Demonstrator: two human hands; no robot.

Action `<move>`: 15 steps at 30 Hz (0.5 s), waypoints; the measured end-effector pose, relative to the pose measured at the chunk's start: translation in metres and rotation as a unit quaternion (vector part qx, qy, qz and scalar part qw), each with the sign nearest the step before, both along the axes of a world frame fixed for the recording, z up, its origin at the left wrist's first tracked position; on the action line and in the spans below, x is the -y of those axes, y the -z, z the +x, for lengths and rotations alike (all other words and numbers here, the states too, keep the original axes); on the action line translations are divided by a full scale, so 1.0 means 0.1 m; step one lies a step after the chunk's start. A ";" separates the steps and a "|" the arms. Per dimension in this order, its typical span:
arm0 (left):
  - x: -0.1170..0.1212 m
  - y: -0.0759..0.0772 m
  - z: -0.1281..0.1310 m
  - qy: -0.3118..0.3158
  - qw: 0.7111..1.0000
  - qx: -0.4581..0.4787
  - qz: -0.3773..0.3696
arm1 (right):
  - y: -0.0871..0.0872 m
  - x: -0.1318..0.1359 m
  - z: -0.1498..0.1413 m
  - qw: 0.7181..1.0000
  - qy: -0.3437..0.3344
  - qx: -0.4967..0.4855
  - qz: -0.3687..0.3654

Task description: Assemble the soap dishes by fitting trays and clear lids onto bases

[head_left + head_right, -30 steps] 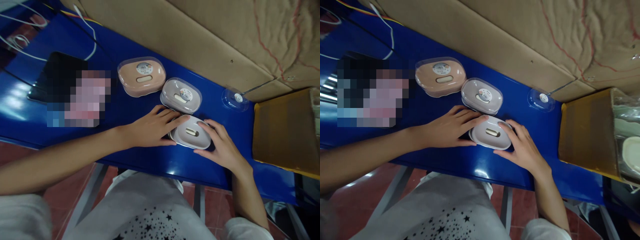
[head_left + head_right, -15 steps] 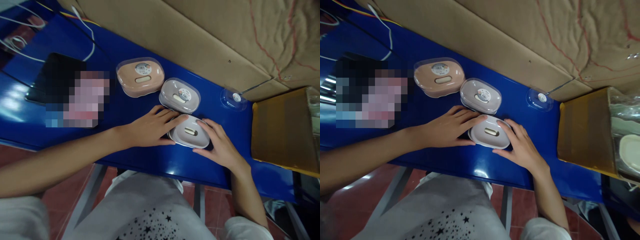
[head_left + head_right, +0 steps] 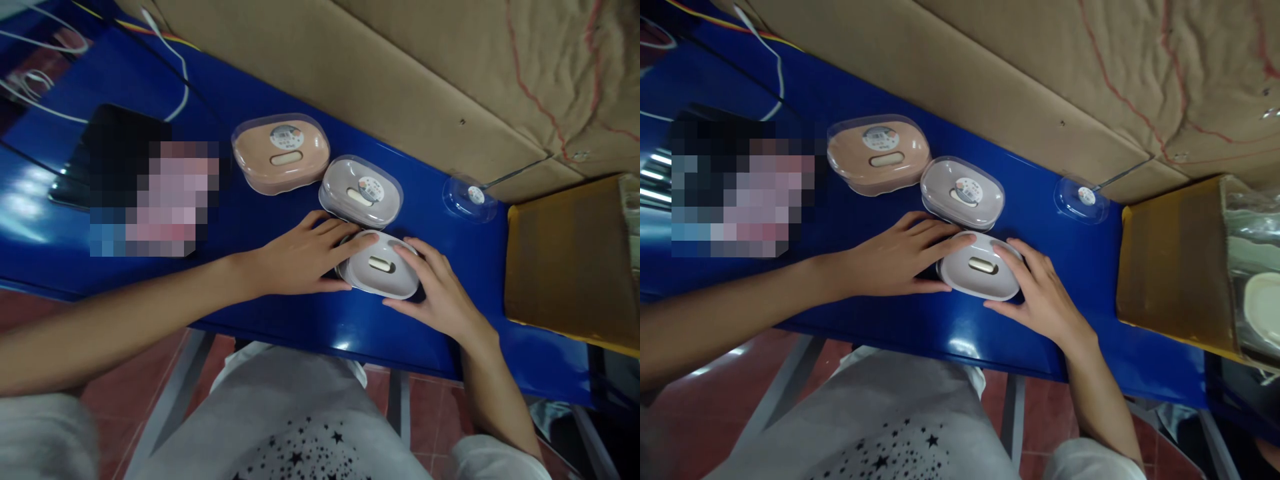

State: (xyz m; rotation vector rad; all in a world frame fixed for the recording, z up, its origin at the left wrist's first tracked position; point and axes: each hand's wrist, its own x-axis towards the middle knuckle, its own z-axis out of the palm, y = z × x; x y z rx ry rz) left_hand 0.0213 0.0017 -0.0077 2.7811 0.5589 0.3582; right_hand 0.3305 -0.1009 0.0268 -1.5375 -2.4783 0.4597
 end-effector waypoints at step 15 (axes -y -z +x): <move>0.00 -0.01 -0.01 0.003 1.000 -0.005 0.024 | 0.03 0.00 0.00 1.000 -0.007 0.007 0.009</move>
